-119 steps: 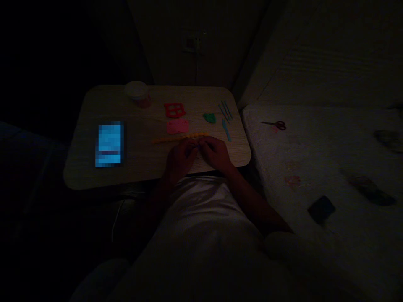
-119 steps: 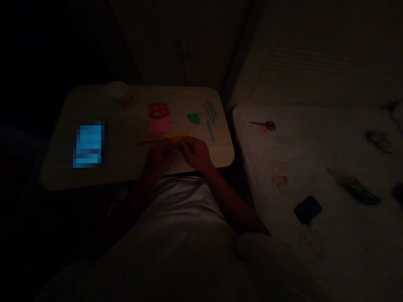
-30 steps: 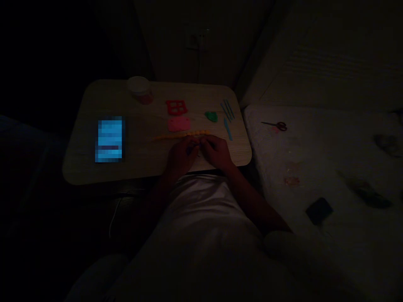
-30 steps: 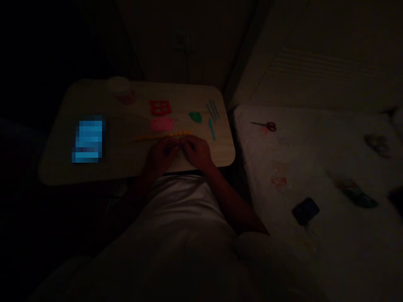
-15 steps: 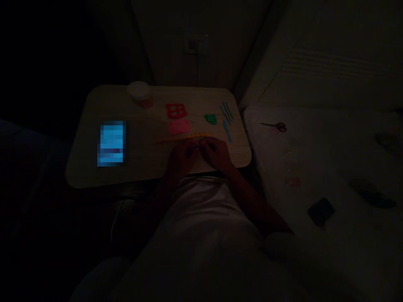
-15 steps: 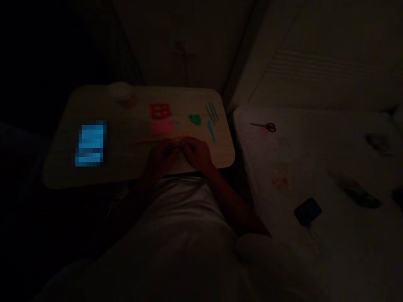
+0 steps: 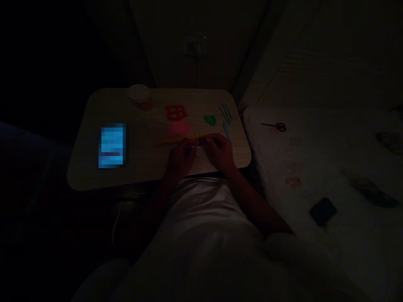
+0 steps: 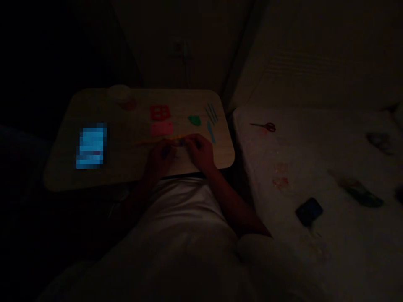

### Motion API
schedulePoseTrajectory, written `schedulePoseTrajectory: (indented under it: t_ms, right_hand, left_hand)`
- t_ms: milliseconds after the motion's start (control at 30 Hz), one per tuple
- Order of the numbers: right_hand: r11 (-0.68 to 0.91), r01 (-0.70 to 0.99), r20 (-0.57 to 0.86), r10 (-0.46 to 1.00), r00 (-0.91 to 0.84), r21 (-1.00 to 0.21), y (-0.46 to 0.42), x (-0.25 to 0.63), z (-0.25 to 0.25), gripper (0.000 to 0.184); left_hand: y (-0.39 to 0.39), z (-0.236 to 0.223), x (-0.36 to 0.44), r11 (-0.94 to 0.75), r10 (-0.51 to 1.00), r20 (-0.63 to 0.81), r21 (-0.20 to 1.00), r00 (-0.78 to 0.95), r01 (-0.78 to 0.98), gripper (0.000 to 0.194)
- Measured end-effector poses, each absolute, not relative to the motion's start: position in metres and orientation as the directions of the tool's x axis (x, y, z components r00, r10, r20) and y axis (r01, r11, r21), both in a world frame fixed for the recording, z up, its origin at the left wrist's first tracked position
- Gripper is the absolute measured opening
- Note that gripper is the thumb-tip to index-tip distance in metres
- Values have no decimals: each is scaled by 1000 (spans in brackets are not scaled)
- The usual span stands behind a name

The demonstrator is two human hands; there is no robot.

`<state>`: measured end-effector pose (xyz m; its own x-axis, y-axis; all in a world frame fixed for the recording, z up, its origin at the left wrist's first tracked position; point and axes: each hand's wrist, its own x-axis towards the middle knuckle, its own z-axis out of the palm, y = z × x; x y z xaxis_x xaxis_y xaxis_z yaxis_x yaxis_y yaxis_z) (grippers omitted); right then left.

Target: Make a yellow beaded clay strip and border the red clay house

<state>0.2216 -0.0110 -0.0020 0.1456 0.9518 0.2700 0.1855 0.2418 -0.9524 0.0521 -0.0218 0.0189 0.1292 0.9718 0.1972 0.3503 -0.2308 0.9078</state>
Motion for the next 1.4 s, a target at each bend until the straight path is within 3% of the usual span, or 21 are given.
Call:
schedulePoseTrajectory:
  t_ms: [233,333,800,1400]
  right_hand:
    - [234,185,242,970,20,-955,-12,222,-7,29]
    - [246,204,247,969,-18,-948,-12,222,-9,29]
    - [254,152,255,967,-14,-955,-13,223,-1,27]
    - [298,211,292,954,-64,-931,-13,224,-7,22]
  left_hand:
    - [-19,13,53,-185,983,171,938,72,293,22]
    - [-20,12,54,-197,980,174,910,97,366,27]
    - [-20,13,54,-219,976,192,870,106,442,25]
    - [-21,15,53,-244,970,234,890,72,387,29]
